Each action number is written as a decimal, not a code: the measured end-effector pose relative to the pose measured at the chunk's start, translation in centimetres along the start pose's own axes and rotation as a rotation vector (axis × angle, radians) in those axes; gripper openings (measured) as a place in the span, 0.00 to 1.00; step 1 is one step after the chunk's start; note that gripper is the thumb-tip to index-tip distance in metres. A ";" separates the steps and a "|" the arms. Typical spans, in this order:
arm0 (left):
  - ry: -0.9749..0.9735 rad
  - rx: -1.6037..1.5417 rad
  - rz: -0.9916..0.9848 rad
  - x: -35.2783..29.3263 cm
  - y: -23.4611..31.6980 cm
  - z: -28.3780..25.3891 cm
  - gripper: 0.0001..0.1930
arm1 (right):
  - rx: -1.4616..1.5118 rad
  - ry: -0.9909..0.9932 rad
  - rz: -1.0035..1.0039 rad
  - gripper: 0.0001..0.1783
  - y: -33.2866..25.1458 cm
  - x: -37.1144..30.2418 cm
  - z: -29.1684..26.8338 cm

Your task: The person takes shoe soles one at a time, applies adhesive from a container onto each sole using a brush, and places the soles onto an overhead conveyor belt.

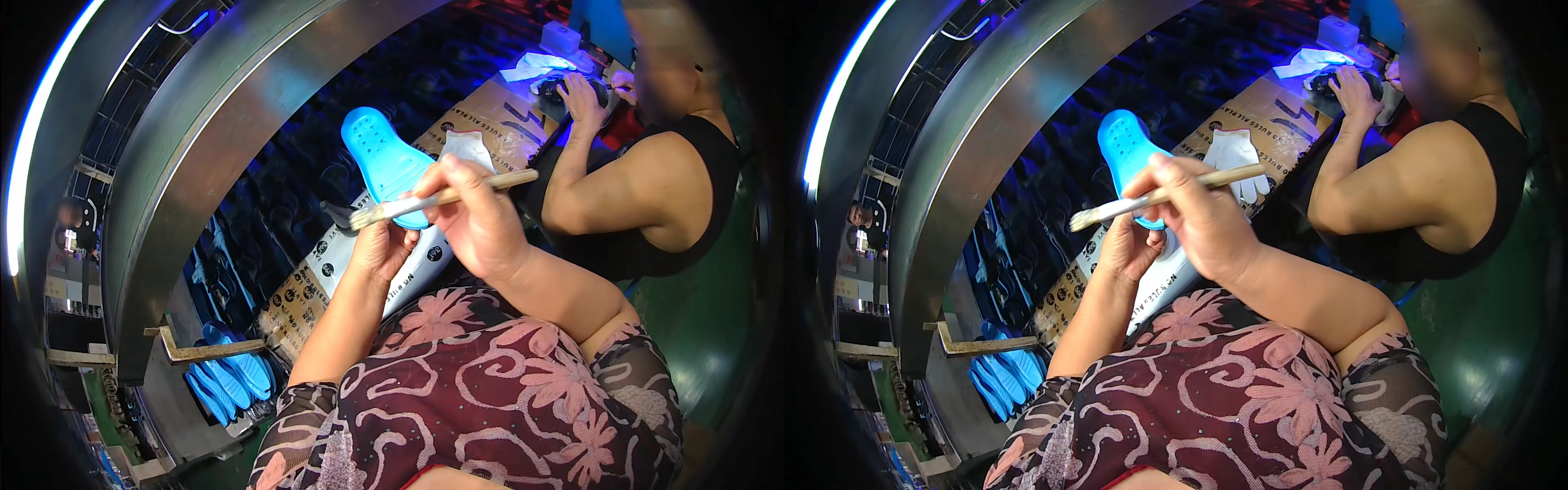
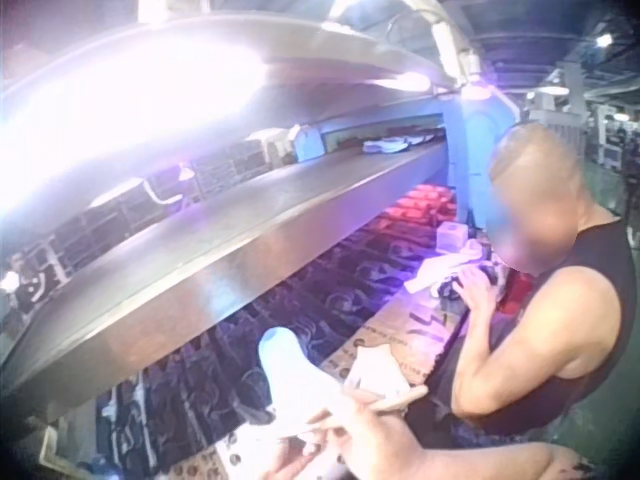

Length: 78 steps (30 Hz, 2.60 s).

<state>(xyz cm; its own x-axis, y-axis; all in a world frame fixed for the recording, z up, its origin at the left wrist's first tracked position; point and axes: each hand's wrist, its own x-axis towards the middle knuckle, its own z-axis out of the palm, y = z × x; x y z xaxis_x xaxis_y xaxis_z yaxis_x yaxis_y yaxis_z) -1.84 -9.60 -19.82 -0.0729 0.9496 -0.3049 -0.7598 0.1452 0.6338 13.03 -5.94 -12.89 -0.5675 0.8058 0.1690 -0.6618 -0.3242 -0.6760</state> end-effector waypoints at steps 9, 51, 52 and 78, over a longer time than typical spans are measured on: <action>0.102 -0.021 -0.044 -0.6 2.3 -0.2 0.16 | -0.203 0.220 -0.371 0.21 -0.6 -0.7 -4.4; 0.665 0.589 -0.148 -20.5 3.5 -16.9 0.24 | -0.889 0.291 0.026 0.21 7.3 -5.2 -10.7; 0.763 0.513 -0.148 -23.5 2.4 -19.0 0.22 | -0.891 0.316 0.027 0.21 8.8 -5.4 -10.6; 1.037 -0.095 0.362 -49.7 -5.0 -39.0 0.30 | -0.796 0.085 0.253 0.20 19.4 -5.2 -1.6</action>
<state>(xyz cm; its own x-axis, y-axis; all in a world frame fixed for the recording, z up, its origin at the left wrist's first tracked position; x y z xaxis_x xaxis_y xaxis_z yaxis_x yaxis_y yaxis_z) -19.67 -68.34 -35.57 -0.7746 0.2307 -0.5888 -0.6270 -0.1586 0.7627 3.95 -15.56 -28.03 -0.5921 0.8009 -0.0890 0.0418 -0.0797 -0.9959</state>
